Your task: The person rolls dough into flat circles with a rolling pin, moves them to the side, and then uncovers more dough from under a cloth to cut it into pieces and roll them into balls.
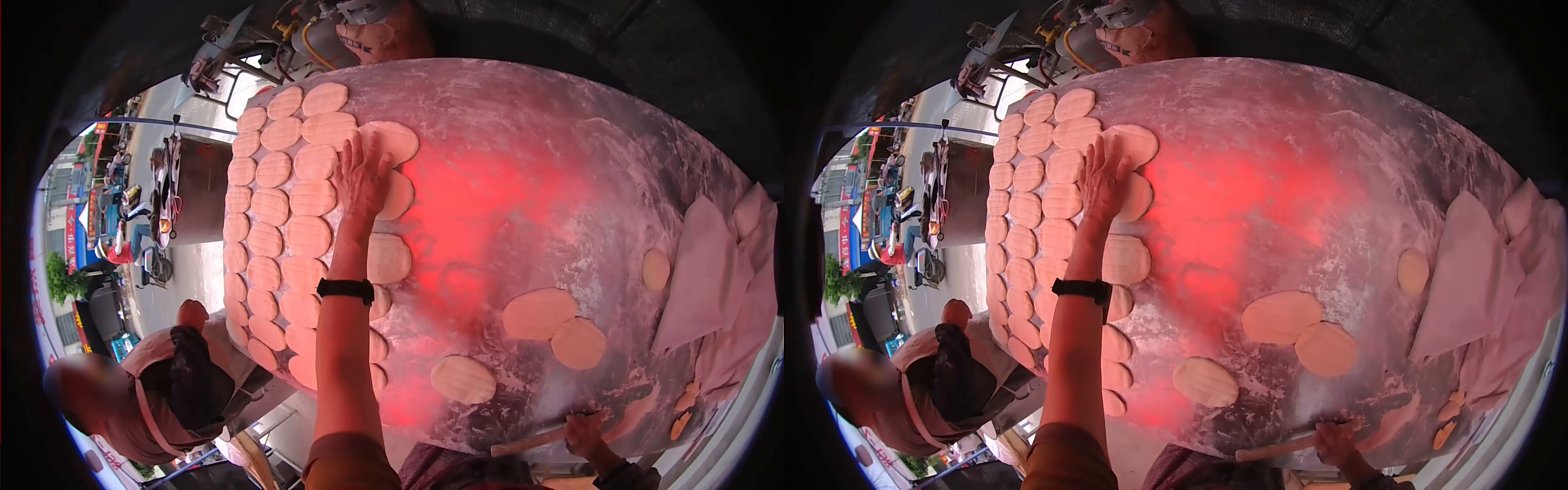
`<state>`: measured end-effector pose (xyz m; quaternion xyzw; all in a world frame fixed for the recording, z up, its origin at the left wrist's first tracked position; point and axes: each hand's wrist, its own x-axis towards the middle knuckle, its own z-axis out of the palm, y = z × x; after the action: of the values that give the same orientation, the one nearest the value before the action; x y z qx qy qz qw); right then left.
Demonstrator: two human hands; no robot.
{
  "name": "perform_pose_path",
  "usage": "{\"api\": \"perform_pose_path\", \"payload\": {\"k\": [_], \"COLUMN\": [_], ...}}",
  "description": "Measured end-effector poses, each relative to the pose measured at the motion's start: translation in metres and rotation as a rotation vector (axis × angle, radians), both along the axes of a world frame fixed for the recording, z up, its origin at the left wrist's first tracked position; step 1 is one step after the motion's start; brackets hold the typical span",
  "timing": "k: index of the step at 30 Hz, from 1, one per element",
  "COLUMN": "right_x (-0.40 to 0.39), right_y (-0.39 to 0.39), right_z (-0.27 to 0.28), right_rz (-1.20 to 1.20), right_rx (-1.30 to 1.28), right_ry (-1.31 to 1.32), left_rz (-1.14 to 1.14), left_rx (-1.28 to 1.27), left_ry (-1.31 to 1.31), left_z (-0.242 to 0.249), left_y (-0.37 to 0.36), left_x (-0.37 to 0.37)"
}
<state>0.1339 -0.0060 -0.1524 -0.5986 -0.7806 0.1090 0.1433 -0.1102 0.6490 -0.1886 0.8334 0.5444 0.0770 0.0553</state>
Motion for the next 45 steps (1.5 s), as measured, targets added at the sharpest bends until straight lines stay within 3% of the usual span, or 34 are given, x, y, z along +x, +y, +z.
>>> {"api": "perform_pose_path", "payload": {"k": [5, 8, 9, 11, 13, 17, 18, 20, 22, 23, 24, 25, 28, 32, 35, 39, 42, 43, 45], "right_x": [0.000, 0.004, 0.002, 0.001, 0.001, 0.002, 0.002, 0.002, 0.001, 0.001, 0.001, -0.001, -0.001, -0.001, -0.003, -0.008, -0.012, -0.014, -0.014], "right_y": [-0.002, -0.005, -0.015, -0.004, 0.001, 0.007, 0.008, 0.004, 0.003, 0.003, 0.002, 0.003, 0.006, 0.010, 0.012, 0.019, 0.017, 0.018, 0.016], "right_z": [-0.001, -0.008, -0.012, -0.003, 0.002, 0.004, 0.002, 0.000, 0.000, 0.001, 0.001, 0.002, 0.001, 0.002, 0.003, 0.006, 0.004, 0.004, 0.002], "right_rz": [-0.002, -0.002, -0.003, 0.005, 0.005, -0.002, 0.004, 0.004, 0.005, -0.005, -0.004, 0.000, -0.016, -0.026, -0.045, -0.084, -0.118, -0.139, -0.160], "right_rx": [0.005, -0.008, -0.008, -0.011, -0.010, 0.012, 0.034, 0.002, -0.002, -0.024, -0.025, -0.014, -0.006, 0.034, 0.022, 0.017, -0.002, 0.011, 0.024], "right_ry": [-0.013, -0.021, 0.000, -0.086, -0.079, -0.051, -0.049, 0.040, 0.051, 0.050, 0.038, 0.040, 0.032, 0.014, 0.022, 0.037, 0.049, 0.037, 0.017], "left_rz": [-0.041, 0.013, -0.013, -0.348, -0.457, -0.134, -0.129, -0.339, -0.325, -0.321, -0.154, -0.151, 0.084, 0.026, 0.069, 0.299, 0.459, 0.455, 0.616], "left_rx": [-0.068, 0.144, 0.102, -0.071, -0.395, -0.770, -0.746, -0.500, -0.535, -0.589, -1.071, -1.059, -1.480, -1.499, -1.252, -1.000, -0.997, -0.997, -1.009], "left_ry": [0.005, 0.094, 0.092, -0.262, -0.327, -0.186, -0.185, -0.327, -0.395, -0.474, -0.445, -0.444, -0.842, -1.238, -1.326, -1.406, -1.430, -1.431, -0.955], "left_z": [-0.007, 0.018, 0.026, 0.041, 0.052, 0.059, 0.056, 0.047, 0.039, 0.037, 0.049, 0.044, 0.043, 0.062, 0.078, 0.058, 0.010, 0.023, 0.049], "left_y": [-0.046, -0.059, -0.076, -0.122, -0.197, -0.273, -0.276, -0.276, -0.276, -0.273, -0.256, -0.246, -0.203, -0.098, -0.014, 0.050, 0.062, 0.053, 0.031], "left_x": [-0.001, 0.028, 0.045, 0.083, 0.102, 0.110, 0.107, 0.098, 0.097, 0.095, 0.097, 0.095, 0.096, 0.101, 0.096, 0.079, 0.079, 0.092, 0.117]}}
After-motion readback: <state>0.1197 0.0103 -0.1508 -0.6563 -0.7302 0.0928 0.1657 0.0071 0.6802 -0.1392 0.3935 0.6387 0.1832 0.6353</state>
